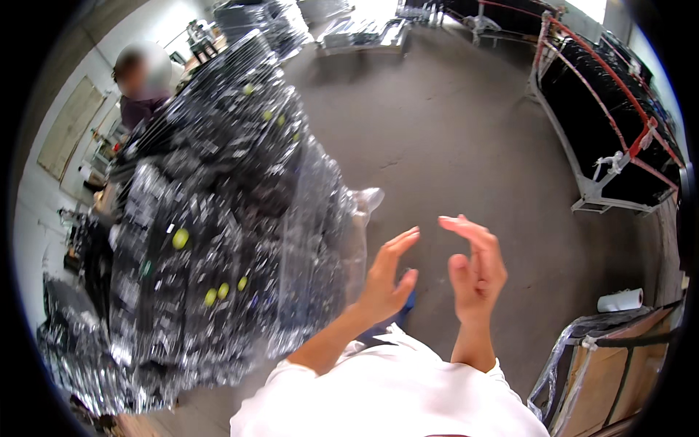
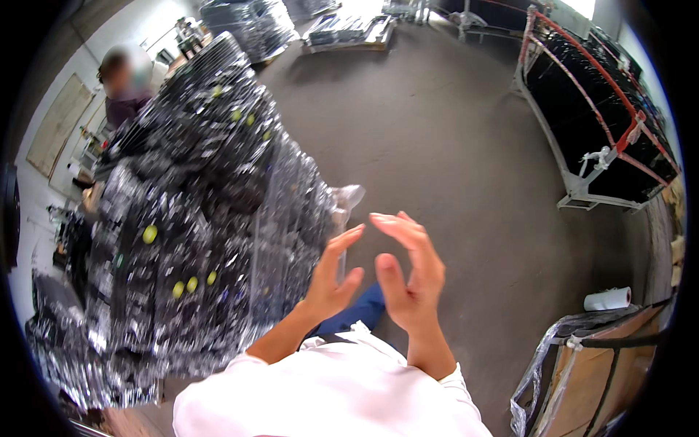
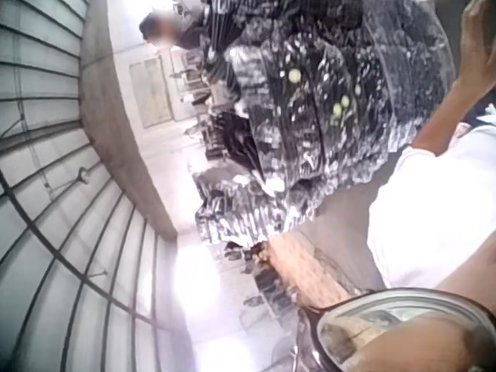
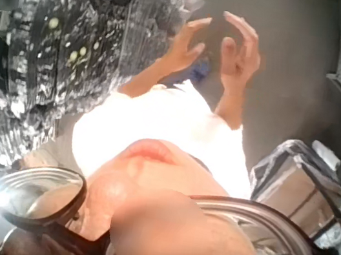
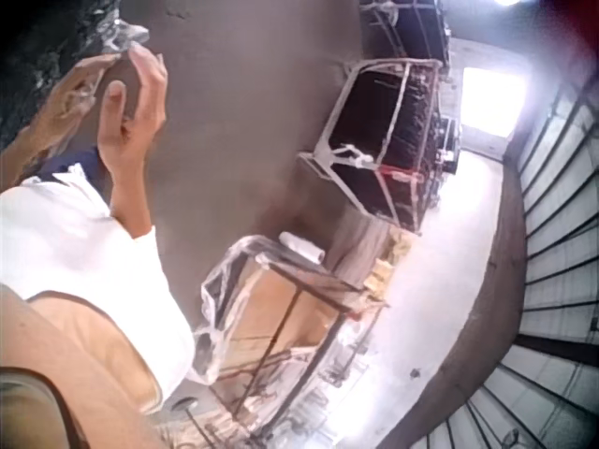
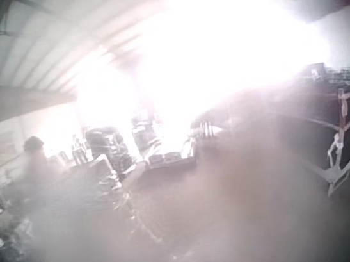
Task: The person picks up black plastic chair frames from a rack and stacks them onto a pallet. They handle the frames one by one, placing them carefully on top of a growing pile of wrapped parts. The task involves repetitive lifting and stacking of the furniture components.
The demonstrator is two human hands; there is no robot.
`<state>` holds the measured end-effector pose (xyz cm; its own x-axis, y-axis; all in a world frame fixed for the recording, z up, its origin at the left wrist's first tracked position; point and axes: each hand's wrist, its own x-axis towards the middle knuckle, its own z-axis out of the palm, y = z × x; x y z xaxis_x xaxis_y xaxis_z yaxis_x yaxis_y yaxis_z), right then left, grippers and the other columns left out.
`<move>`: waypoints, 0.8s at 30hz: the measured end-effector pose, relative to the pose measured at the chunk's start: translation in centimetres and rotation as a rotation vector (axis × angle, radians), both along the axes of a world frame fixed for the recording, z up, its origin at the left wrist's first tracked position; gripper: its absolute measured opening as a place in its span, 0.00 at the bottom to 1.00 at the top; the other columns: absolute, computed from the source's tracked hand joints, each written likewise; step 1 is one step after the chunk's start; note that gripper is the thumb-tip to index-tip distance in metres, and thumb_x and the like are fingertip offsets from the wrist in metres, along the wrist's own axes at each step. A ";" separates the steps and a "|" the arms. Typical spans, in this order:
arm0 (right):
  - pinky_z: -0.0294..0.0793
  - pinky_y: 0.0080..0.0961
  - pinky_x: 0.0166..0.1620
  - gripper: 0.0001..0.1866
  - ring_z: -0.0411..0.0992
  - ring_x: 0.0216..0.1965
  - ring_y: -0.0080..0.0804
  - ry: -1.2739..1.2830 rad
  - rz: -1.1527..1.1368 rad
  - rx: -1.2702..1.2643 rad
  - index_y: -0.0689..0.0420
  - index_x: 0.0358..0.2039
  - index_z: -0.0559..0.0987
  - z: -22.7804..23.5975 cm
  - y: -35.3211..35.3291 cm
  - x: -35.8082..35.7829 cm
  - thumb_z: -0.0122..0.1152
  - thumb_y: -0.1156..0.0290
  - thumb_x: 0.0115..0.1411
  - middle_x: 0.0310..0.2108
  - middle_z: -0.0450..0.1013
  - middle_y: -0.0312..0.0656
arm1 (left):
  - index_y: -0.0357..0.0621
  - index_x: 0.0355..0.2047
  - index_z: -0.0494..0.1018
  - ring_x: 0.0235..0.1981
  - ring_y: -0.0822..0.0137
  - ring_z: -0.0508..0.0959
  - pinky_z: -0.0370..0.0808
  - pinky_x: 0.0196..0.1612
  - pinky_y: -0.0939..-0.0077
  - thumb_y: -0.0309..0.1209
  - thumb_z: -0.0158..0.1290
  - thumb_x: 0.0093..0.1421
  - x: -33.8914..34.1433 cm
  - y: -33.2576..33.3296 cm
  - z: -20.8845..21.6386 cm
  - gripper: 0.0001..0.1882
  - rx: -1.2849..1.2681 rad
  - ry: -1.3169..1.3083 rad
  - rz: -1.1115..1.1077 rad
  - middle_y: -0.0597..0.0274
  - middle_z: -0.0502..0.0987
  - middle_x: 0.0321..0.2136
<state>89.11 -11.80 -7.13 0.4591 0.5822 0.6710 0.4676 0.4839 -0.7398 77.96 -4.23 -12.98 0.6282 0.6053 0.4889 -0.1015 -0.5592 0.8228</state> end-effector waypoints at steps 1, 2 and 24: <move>0.57 0.36 0.52 0.13 0.67 0.43 0.38 -0.065 0.003 -0.041 0.63 0.38 0.69 -0.1 2.2 1.7 0.49 0.71 0.53 0.39 0.69 0.48 | 0.39 0.45 0.62 0.48 0.57 0.66 0.59 0.52 0.64 0.17 0.45 0.46 1.3 1.8 -0.2 0.23 0.002 -0.005 0.011 0.51 0.65 0.46; 0.56 0.37 0.53 0.12 0.67 0.43 0.38 -0.129 0.003 -0.085 0.62 0.37 0.70 -0.2 4.4 3.6 0.49 0.72 0.53 0.38 0.70 0.47 | 0.40 0.44 0.64 0.48 0.57 0.66 0.59 0.52 0.64 0.16 0.45 0.45 2.7 3.6 -0.3 0.22 0.003 -0.009 0.020 0.51 0.66 0.46; 0.55 0.39 0.49 0.18 0.65 0.35 0.31 -0.362 0.187 0.710 0.51 0.42 0.65 10.8 35.0 49.4 0.51 0.57 0.53 0.30 0.68 0.36 | 0.49 0.53 0.50 0.56 0.54 0.52 0.45 0.54 0.40 0.56 0.43 0.50 46.6 38.6 18.4 0.36 0.853 -0.985 0.286 0.57 0.50 0.55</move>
